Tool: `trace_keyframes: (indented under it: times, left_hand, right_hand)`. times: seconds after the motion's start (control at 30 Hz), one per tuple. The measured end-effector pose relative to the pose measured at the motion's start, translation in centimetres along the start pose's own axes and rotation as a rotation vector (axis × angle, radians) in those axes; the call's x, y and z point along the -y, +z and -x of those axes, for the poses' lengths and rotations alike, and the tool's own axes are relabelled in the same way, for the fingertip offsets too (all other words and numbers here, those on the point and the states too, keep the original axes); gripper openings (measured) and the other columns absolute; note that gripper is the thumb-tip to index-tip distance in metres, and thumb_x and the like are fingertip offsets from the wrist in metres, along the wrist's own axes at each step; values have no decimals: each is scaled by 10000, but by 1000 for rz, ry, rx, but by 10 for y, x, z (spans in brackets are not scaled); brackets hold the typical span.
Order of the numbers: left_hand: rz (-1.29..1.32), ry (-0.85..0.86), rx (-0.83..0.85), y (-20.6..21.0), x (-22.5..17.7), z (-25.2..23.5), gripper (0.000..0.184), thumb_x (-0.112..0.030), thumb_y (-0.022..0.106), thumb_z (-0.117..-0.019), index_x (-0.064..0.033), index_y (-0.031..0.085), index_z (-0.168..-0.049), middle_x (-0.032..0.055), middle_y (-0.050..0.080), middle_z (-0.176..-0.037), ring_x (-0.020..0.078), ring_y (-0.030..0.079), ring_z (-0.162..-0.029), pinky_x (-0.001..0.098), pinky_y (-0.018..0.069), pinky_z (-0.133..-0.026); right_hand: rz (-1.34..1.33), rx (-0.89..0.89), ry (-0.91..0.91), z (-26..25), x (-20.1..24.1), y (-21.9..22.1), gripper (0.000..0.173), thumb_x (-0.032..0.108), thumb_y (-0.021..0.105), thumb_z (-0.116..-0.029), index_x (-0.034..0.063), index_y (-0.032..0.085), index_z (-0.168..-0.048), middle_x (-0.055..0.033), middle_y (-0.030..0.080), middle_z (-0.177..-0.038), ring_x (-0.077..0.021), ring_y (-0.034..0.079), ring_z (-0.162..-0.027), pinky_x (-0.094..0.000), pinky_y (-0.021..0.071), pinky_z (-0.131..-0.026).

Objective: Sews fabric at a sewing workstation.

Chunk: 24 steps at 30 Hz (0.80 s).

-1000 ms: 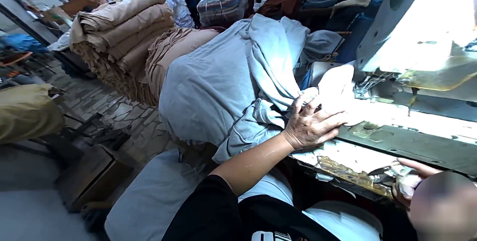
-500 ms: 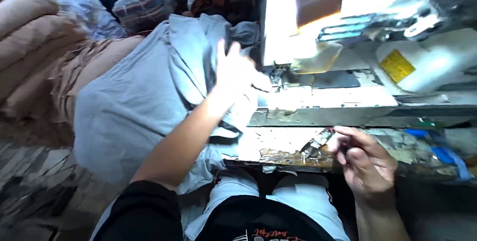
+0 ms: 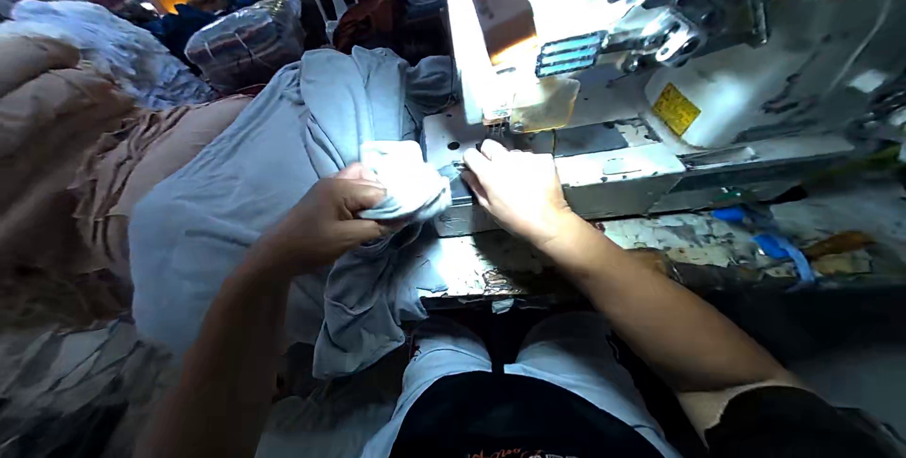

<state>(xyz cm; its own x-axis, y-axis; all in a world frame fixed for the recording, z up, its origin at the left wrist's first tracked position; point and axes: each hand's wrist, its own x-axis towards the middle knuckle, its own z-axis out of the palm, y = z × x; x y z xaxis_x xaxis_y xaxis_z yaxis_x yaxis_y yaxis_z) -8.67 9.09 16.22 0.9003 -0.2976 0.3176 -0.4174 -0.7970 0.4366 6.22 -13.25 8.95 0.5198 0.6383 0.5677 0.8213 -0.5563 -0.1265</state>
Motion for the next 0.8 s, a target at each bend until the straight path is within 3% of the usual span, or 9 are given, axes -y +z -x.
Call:
trace_keyframes:
  times: [0.1,0.23,0.3,0.37,0.4,0.53,0.63,0.7,0.8]
  left_hand:
    - [308,185,-102,-74,56,63,326,-405,553,-1006,-144,737,-1072,-24,697,-1121,121,611,-1129,340,491,-1007]
    - [478,-336,-1309,-125,47,169,186,-211,401,-1107,-119,554,-1159,-12,655,-1048,96,654,-972,292,563,-886]
    - [290,-412,-1641,-117,39,192,224,-186,409,-1103,-124,494,-1301,-42,631,-1064,67,645,-896,251,562,-813]
    - [153,-442,-1525,-86,25,207,401,-206,455,-1073,-165,376,-1464,-108,606,-1152,42,637,-962,253,546,-858]
    - [168,-440,-1411,-68,19,212,394,-217,519,-1043,-217,418,-1423,-153,627,-1136,33,650,-974,260,556,-870]
    - [159,-379,-848,13,-4,205,172,-369,702,-949,-253,717,-1075,-136,718,-1028,12,674,-984,239,570,-881]
    - [-198,-286,-444,66,1,179,261,-229,723,-919,-155,747,-1168,61,703,-1184,225,618,-1193,445,475,-1053]
    - [-437,-372,-434,78,18,179,445,-89,761,-825,-150,719,-1263,149,669,-1289,384,600,-1248,602,445,-1058]
    - [-591,-486,-621,72,44,199,399,-13,691,-807,-115,747,-1189,151,700,-1199,403,637,-1168,589,487,-1010]
  right_hand:
    - [-79,-166,-70,28,-7,-10,234,250,574,-1024,72,726,-1010,-137,668,-830,-338,665,-662,-502,475,-503]
    - [-28,-121,-57,88,-35,-22,392,351,502,-1042,58,758,-1086,-169,704,-860,-363,674,-633,-521,472,-478]
    - [48,-3,-125,91,-48,-9,455,380,456,-1025,36,744,-1098,-210,708,-911,-429,696,-713,-566,506,-528]
    - [39,80,-241,82,-44,2,400,333,503,-1013,37,753,-1116,-240,710,-1013,-484,683,-925,-613,531,-743]
    - [7,69,-310,76,-35,4,392,335,508,-1017,51,758,-1117,-234,715,-1035,-478,676,-964,-607,521,-792]
    - [-242,50,-357,56,33,20,424,408,551,-1003,51,777,-1041,-155,716,-853,-338,700,-720,-503,558,-599]
    - [-324,251,-209,46,84,62,581,547,622,-943,21,729,-1165,-193,717,-942,-378,715,-775,-573,566,-632]
    - [-370,266,-203,43,98,91,404,399,687,-934,26,711,-1084,-180,687,-954,-353,711,-784,-545,571,-620]
    - [-682,192,-123,44,93,93,198,216,605,-919,43,701,-915,-53,670,-782,-167,655,-675,-376,552,-605]
